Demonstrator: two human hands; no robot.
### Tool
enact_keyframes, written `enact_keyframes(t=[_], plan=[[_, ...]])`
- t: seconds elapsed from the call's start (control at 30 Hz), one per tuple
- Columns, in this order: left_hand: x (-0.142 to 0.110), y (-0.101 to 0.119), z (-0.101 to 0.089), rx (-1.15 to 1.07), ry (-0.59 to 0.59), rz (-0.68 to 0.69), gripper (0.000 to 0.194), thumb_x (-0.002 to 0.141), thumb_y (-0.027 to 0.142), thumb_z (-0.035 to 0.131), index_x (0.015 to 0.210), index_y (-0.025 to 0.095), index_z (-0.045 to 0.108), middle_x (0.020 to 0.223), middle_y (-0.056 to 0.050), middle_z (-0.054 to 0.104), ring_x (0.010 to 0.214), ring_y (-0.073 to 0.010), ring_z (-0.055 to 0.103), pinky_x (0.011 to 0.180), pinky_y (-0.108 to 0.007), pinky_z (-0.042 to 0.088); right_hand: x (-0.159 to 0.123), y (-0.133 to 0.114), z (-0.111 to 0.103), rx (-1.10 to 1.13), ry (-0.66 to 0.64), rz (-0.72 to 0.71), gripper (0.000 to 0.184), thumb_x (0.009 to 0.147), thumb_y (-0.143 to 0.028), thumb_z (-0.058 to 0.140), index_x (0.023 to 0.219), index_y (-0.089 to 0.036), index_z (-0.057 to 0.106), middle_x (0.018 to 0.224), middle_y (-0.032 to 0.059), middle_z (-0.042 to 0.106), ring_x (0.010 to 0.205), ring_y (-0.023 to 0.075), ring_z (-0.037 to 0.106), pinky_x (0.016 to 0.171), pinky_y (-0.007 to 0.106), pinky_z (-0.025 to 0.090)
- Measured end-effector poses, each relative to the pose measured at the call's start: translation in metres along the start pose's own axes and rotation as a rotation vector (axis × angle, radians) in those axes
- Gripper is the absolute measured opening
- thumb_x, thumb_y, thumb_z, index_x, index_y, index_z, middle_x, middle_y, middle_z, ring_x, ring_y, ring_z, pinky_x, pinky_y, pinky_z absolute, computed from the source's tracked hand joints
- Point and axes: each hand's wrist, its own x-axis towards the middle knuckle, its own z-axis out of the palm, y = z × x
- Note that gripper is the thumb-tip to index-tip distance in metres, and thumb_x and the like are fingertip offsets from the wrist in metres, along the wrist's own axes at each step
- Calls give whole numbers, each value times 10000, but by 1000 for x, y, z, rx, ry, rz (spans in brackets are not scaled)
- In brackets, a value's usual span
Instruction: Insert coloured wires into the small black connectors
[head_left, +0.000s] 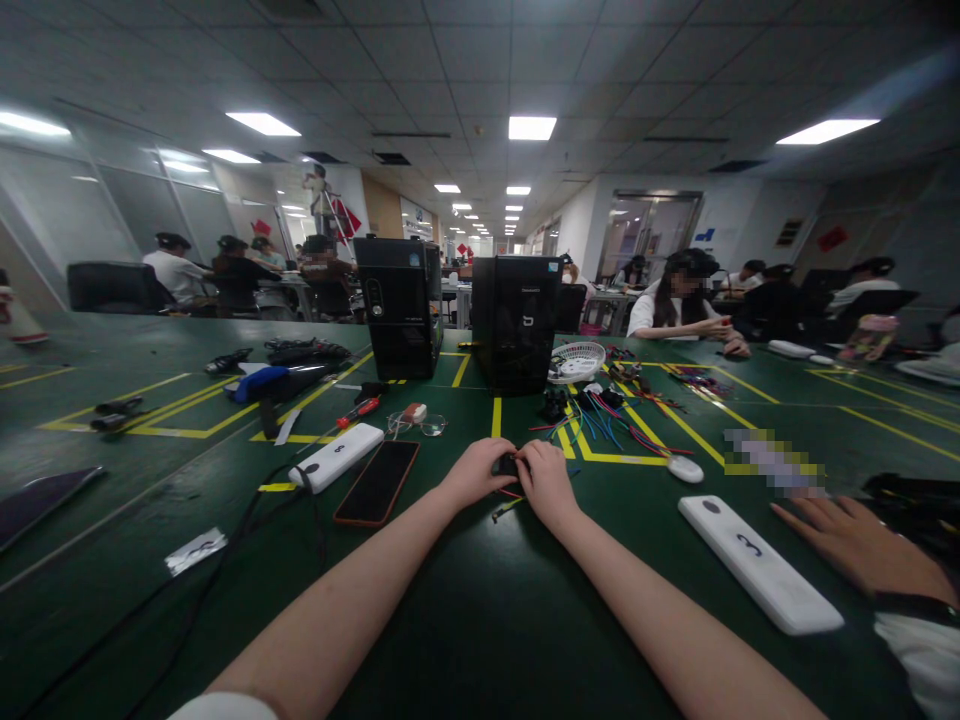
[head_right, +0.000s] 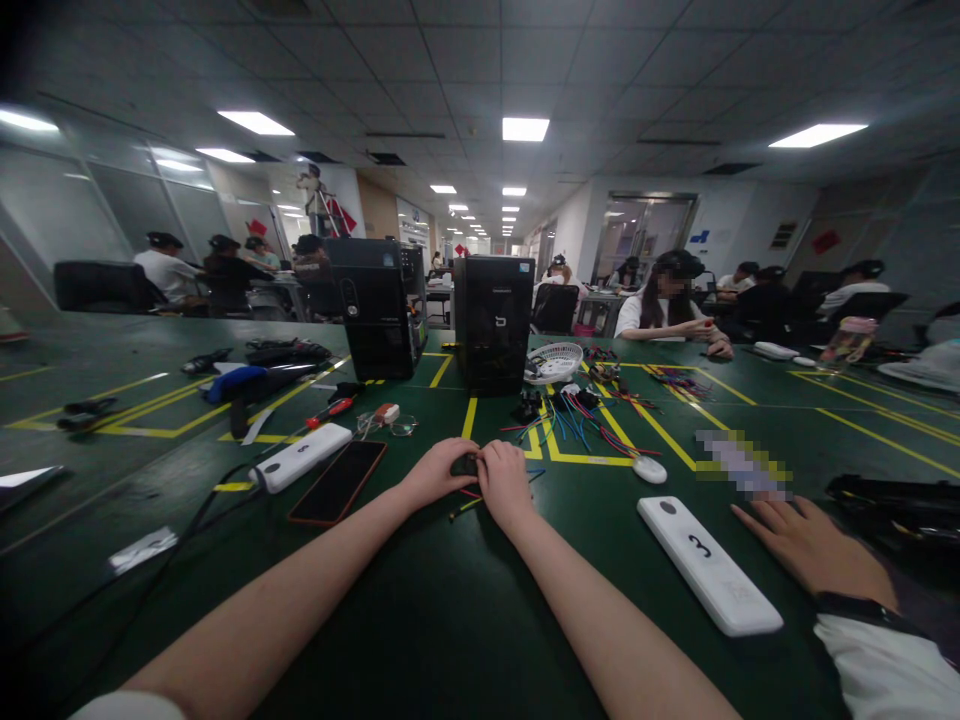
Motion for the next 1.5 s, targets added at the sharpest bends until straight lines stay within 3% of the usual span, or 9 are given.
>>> enact_keyframes(t=[0.33,0.53,0.7,0.9,1.13,1.3,1.5], plan=[[-3,-21,2,4,56,-138,378,676,311,677,1018,192,568,1015,-62,600,958,-229,536,873,-355,399,0,-3,-6,30,59,-12,138,851,-192,396,857,-165,531,893,75,538,882,195,453,802,336,318],[-5,-31,5,26,78,-186,326,698,295,632,997,172,586,994,-70,608,947,-232,542,860,-355,412,-3,-7,-3,116,-166,-192,128,845,-174,424,893,-166,543,872,54,557,834,158,497,759,285,370],[-3,-34,6,35,63,-210,277,684,287,631,932,168,611,943,-62,610,902,-220,558,830,-343,430,-2,-13,-4,60,-354,-299,137,829,-170,449,867,-170,580,872,53,575,852,151,512,765,277,387],[-4,-34,6,29,20,-230,376,680,369,644,1002,179,607,1000,-72,624,944,-244,563,853,-353,425,-2,-9,-22,-13,-413,-230,324,731,-114,505,1036,-202,573,954,66,596,920,187,515,794,307,383],[-6,-30,5,-42,-6,-252,504,704,402,632,1149,187,530,1062,-75,622,994,-244,556,891,-362,408,-9,-10,-19,-196,-463,-172,194,746,-125,490,887,-158,619,892,99,607,844,223,542,706,326,388],[-5,-30,5,-184,0,-299,406,867,389,405,1222,198,449,1010,-48,640,982,-186,572,884,-312,418,-11,-13,-14,-213,-466,-171,181,761,-86,451,805,-144,617,837,110,612,799,222,550,670,316,384],[-3,-31,5,-223,83,-329,408,911,387,267,1168,170,497,1063,-70,613,1034,-185,539,914,-308,395,-11,-12,-14,-186,-442,-126,169,823,-123,402,905,-133,550,914,130,596,828,228,550,688,316,380]])
